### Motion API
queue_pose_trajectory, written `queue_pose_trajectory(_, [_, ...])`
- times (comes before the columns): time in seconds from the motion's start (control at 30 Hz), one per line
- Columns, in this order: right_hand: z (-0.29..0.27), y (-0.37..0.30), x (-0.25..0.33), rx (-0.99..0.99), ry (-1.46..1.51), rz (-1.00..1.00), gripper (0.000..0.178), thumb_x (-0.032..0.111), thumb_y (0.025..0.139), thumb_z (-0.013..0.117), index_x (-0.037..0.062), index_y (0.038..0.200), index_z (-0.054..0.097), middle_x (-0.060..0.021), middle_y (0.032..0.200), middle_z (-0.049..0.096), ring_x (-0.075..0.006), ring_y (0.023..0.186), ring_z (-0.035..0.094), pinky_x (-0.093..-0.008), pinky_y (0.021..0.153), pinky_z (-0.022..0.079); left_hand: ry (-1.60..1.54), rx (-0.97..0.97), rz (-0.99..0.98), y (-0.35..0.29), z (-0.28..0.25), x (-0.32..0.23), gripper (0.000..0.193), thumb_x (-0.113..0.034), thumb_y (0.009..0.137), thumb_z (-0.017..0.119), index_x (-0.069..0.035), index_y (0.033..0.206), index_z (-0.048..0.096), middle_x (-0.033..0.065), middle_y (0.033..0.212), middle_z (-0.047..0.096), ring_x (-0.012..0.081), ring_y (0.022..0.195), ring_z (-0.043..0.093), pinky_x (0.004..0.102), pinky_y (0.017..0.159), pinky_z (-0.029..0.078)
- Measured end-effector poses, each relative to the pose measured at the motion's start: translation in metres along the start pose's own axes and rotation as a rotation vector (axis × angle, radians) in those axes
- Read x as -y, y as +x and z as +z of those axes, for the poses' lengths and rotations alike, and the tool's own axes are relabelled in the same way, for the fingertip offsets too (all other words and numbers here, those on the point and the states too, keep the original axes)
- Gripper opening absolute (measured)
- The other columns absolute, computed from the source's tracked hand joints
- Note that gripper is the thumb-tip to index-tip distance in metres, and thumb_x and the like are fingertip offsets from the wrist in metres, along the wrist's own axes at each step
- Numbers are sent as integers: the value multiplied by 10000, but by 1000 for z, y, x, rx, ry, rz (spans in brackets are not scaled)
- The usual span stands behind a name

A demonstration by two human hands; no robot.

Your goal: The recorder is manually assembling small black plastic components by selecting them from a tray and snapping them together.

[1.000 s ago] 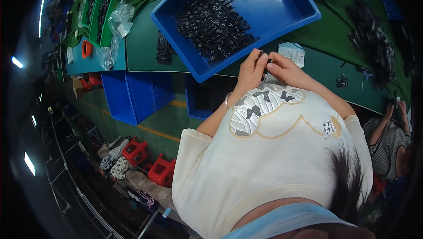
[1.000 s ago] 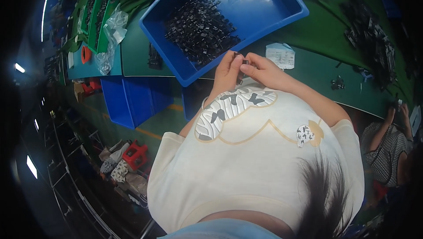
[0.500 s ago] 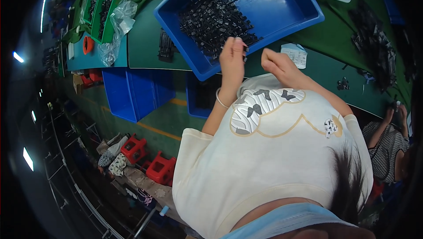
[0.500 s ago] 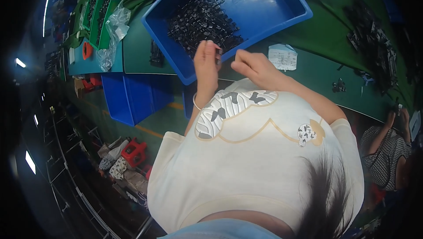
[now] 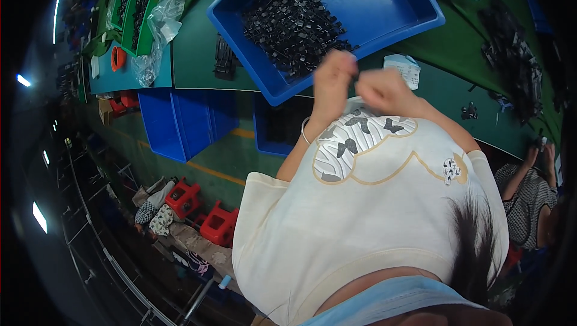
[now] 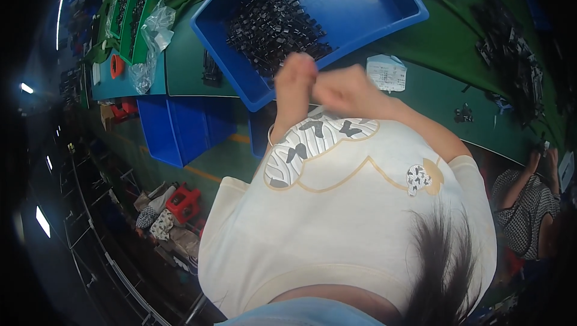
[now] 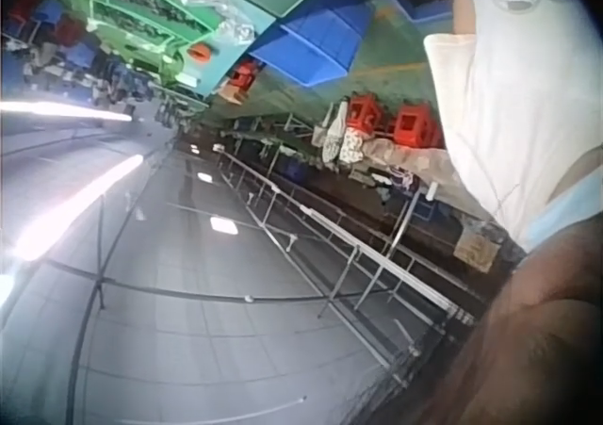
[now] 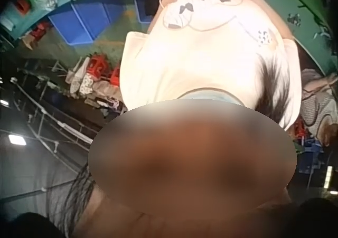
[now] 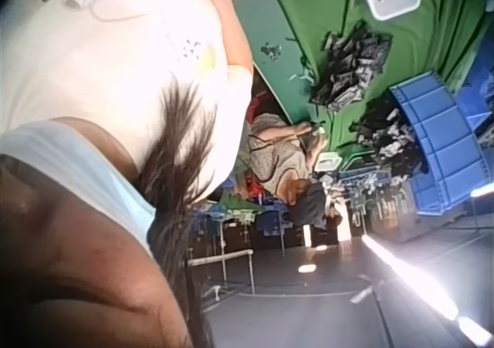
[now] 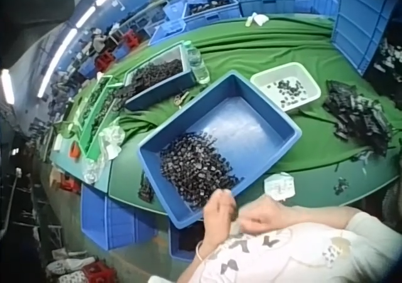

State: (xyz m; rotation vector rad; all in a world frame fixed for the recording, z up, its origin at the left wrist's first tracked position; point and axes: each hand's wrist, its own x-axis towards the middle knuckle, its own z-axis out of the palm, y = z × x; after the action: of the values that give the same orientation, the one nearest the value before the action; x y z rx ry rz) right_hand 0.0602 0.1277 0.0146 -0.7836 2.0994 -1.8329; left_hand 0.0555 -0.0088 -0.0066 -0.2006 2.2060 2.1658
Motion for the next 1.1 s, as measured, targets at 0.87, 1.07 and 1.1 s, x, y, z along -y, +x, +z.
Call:
queue_pose_trajectory(0.87, [13,12,-23,-107,231,253,176,126,768,430,-5,652,450,-31,551,414,-96,505,370,-228,468,316,-1,-9,-29,10,15,-8,198,-163,800,390,-30,666,449,1,526,367,62,485,342,184,442,286])
queue_pose_trajectory(1.07, [11,13,-22,-145,133,116,182,107,744,455,-9,609,419,-67,534,375,-131,487,350,-253,447,298,30,-134,75,16,21,-9,196,-189,799,393,-66,655,443,-45,510,318,32,456,291,164,403,248])
queue_pose_trajectory(1.1, [11,6,-18,-17,147,-101,199,125,749,454,5,595,421,-57,545,380,-122,489,351,-245,457,301,48,-258,166,39,1,23,212,-200,800,376,-84,629,423,-45,491,323,25,408,292,167,356,238])
